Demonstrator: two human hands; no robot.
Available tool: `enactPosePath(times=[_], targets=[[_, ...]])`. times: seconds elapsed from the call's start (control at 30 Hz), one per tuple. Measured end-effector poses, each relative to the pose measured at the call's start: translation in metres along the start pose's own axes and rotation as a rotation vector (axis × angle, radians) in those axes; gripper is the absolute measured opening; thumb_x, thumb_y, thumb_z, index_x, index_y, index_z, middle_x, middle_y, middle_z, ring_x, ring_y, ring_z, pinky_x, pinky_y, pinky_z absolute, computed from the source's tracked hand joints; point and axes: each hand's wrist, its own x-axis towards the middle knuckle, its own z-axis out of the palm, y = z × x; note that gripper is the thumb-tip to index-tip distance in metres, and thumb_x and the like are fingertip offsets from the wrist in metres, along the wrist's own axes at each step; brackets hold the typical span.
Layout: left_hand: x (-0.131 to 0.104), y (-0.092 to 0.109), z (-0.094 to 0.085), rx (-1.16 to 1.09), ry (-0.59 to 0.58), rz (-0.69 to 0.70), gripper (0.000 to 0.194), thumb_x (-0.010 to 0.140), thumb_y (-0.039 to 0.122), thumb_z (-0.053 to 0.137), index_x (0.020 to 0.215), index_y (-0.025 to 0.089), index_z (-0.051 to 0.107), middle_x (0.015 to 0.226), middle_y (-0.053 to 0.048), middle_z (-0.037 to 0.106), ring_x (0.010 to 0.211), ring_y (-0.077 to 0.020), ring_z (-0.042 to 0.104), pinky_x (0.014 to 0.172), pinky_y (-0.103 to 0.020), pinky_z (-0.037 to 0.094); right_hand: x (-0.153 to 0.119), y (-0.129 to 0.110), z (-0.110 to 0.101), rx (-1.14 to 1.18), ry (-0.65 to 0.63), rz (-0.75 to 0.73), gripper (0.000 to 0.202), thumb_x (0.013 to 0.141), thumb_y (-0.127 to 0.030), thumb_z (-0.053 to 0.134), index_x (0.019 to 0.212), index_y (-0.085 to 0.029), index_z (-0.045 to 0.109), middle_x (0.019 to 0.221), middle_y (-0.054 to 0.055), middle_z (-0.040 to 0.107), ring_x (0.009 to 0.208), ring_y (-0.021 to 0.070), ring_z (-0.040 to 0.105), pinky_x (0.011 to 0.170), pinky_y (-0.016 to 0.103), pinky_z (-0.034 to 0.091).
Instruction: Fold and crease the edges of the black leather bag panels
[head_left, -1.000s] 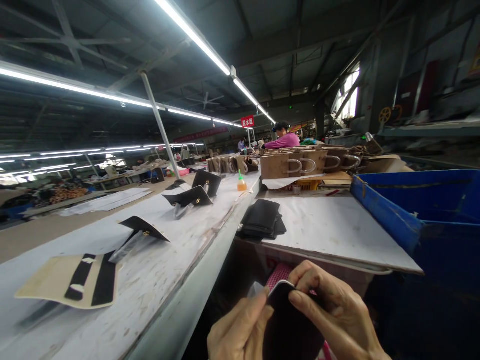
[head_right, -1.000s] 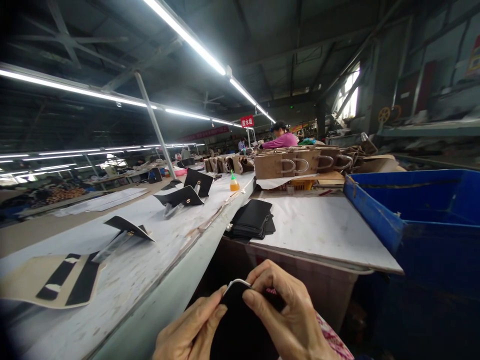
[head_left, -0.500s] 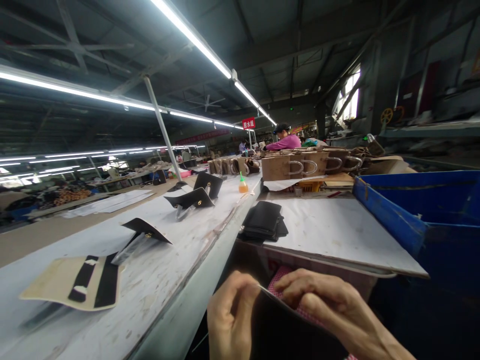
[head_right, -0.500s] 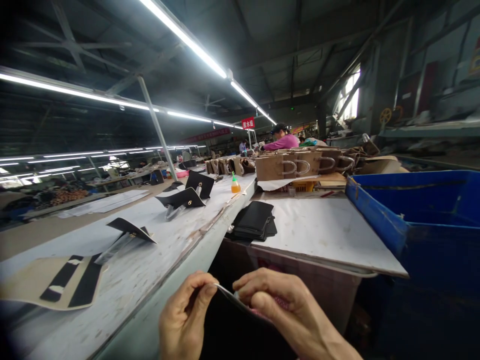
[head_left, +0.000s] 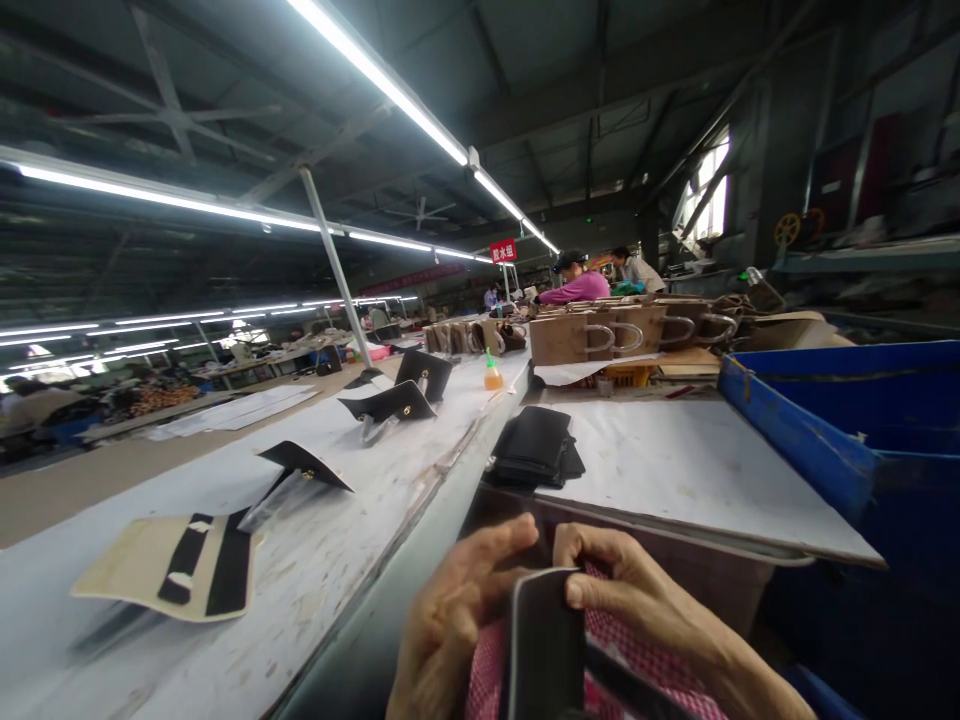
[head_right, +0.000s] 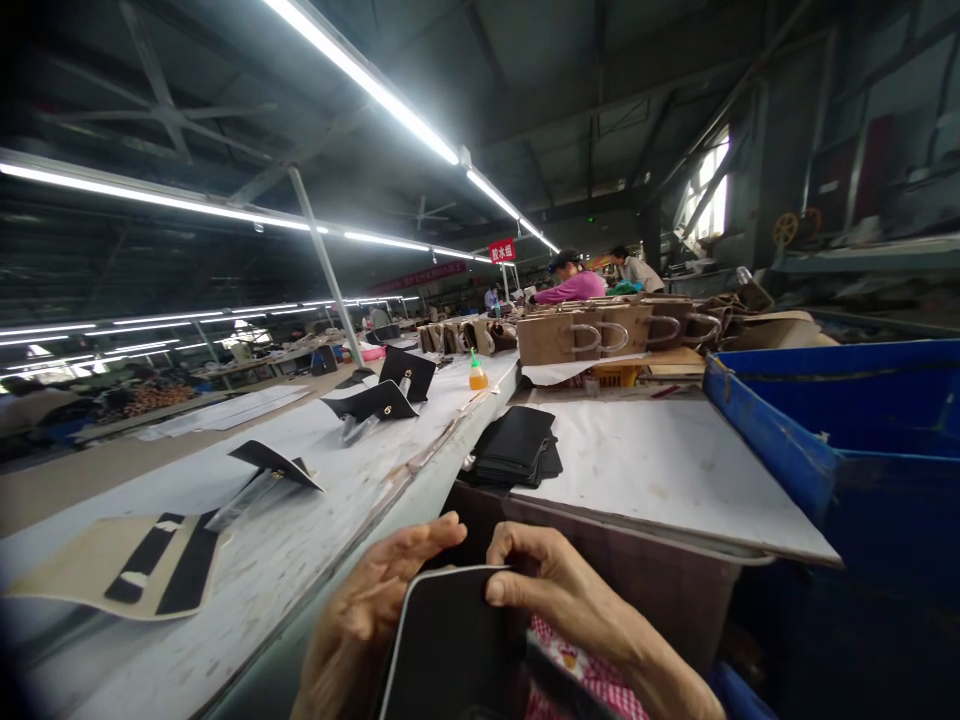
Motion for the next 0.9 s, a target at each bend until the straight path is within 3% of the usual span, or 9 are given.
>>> enactPosePath(times=[0.07, 0.13, 0.23, 0.33, 0.43, 0.6, 0.77, 0.9], targets=[[-0.012, 0.002, -0.012, 0.067, 0.059, -0.117, 0.067, 0.083, 0.068, 0.060, 0.129, 0.020, 0.064, 0.134, -0.013, 0.063, 0.121, -0.0287, 0.062, 0.102, -0.035, 0.050, -0.001, -0.003, -0.006, -0.210, 0.116, -0.044, 0.041, 0.088, -0.054, 0.063, 0.071, -0.018, 0.053, 0.068, -0.001, 0.049, 0.064, 0.0130, 0.042, 0.057, 0.024, 0.034], [-0.019, 0.002, -0.020, 0.173, 0.057, -0.216, 0.076, 0.078, 0.069, 0.066, 0.134, 0.018, 0.059, 0.132, -0.013, 0.064, 0.123, -0.0280, 0.061, 0.105, -0.032, 0.048, -0.004, -0.008, -0.009, -0.437, 0.232, -0.072, 0.035, 0.090, -0.046, 0.062, 0.070, -0.018, 0.053, 0.067, 0.000, 0.053, 0.063, 0.0130, 0.044, 0.057, 0.025, 0.034], [-0.020, 0.000, -0.021, 0.393, 0.070, -0.289, 0.066, 0.077, 0.060, 0.072, 0.128, 0.019, 0.060, 0.122, -0.010, 0.070, 0.108, -0.0227, 0.066, 0.094, -0.026, 0.051, -0.009, -0.012, -0.008, -0.615, 0.345, -0.114, 0.029, 0.091, -0.041, 0.061, 0.072, -0.020, 0.055, 0.067, -0.001, 0.057, 0.061, 0.0133, 0.048, 0.057, 0.025, 0.038], [-0.017, -0.003, -0.017, 0.523, 0.124, -0.272, 0.047, 0.086, 0.055, 0.064, 0.116, 0.019, 0.063, 0.106, -0.006, 0.074, 0.096, -0.0184, 0.067, 0.087, -0.023, 0.051, -0.011, -0.010, -0.006, -0.666, 0.381, -0.166, 0.028, 0.091, -0.039, 0.061, 0.071, -0.020, 0.056, 0.064, -0.002, 0.057, 0.058, 0.0133, 0.050, 0.055, 0.025, 0.041], [-0.018, -0.006, -0.016, 0.574, 0.171, -0.265, 0.041, 0.089, 0.056, 0.059, 0.101, 0.017, 0.065, 0.092, -0.005, 0.072, 0.078, -0.0157, 0.064, 0.077, -0.022, 0.050, -0.010, -0.009, -0.006, -0.713, 0.397, -0.280, 0.022, 0.092, -0.035, 0.063, 0.075, -0.021, 0.059, 0.066, -0.003, 0.060, 0.057, 0.0121, 0.055, 0.055, 0.023, 0.046], [-0.021, -0.014, -0.013, 0.698, 0.228, -0.275, 0.040, 0.092, 0.056, 0.053, 0.079, 0.018, 0.058, 0.067, 0.000, 0.060, 0.062, -0.0127, 0.052, 0.059, -0.022, 0.040, -0.005, -0.013, 0.003, -0.807, 0.300, -0.523, 0.009, 0.098, -0.027, 0.059, 0.099, -0.020, 0.065, 0.085, 0.001, 0.068, 0.072, 0.0122, 0.066, 0.063, 0.021, 0.052], [-0.022, -0.027, -0.001, 0.778, 0.324, -0.225, 0.045, 0.092, 0.059, 0.049, 0.074, 0.018, 0.055, 0.059, 0.003, 0.050, 0.056, -0.0102, 0.045, 0.057, -0.023, 0.032, -0.003, -0.011, 0.027, -0.947, 0.420, -0.693, 0.003, 0.095, -0.017, 0.061, 0.098, -0.017, 0.062, 0.081, 0.003, 0.066, 0.069, 0.0136, 0.063, 0.062, 0.024, 0.052], [-0.026, -0.035, 0.008, 0.856, 0.419, -0.120, 0.044, 0.094, 0.055, 0.048, 0.070, 0.018, 0.053, 0.056, 0.005, 0.047, 0.052, -0.0082, 0.042, 0.055, -0.024, 0.030, -0.003, -0.006, 0.038, -0.955, 0.439, -0.706, 0.005, 0.094, -0.015, 0.062, 0.090, -0.017, 0.059, 0.075, 0.002, 0.064, 0.064, 0.0131, 0.059, 0.059, 0.025, 0.048]])
